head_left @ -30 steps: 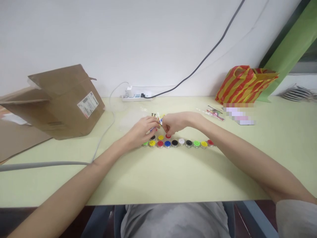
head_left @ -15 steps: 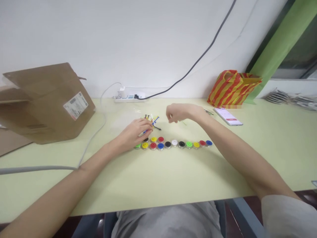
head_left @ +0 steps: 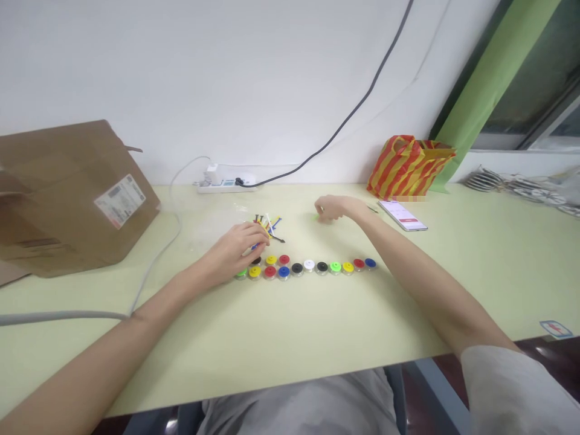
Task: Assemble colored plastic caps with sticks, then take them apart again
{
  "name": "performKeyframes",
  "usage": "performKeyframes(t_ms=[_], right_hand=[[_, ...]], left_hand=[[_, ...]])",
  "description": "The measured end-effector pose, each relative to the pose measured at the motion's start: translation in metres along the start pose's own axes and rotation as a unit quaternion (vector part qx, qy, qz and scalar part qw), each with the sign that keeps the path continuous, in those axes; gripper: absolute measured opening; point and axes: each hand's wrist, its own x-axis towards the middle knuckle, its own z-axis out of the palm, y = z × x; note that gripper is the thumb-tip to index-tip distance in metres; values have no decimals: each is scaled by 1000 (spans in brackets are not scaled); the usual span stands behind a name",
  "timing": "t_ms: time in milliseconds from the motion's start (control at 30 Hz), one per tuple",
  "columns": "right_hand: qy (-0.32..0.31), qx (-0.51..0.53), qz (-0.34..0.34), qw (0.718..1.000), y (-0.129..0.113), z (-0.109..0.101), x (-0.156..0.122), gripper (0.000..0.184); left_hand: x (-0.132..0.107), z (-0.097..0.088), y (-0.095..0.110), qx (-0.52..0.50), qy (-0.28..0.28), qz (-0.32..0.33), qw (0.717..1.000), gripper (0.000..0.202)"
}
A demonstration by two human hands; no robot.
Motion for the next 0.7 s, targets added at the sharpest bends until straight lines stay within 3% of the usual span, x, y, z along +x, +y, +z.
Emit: performKeyframes(t_ms=[133, 233, 400, 567, 700], right_hand=[[92, -30, 2, 995, 8, -2, 1, 42], [100, -36, -13, 994, 12, 0, 0, 48], [83, -36, -29, 996, 10, 6, 2, 32], [96, -24, -54, 994, -1, -3, -3, 17], [116, 71, -177, 975, -35, -13, -13, 8]], left_hand=[[-1, 1, -1, 1, -2, -5, 1000, 22], [-1, 2, -2, 2, -6, -8, 1000, 23], [0, 1, -1, -7, 1, -8, 1000, 22], [-2, 2, -2, 11, 9, -44, 999, 24], [-3, 2, 3, -22, 66, -131, 989, 27]])
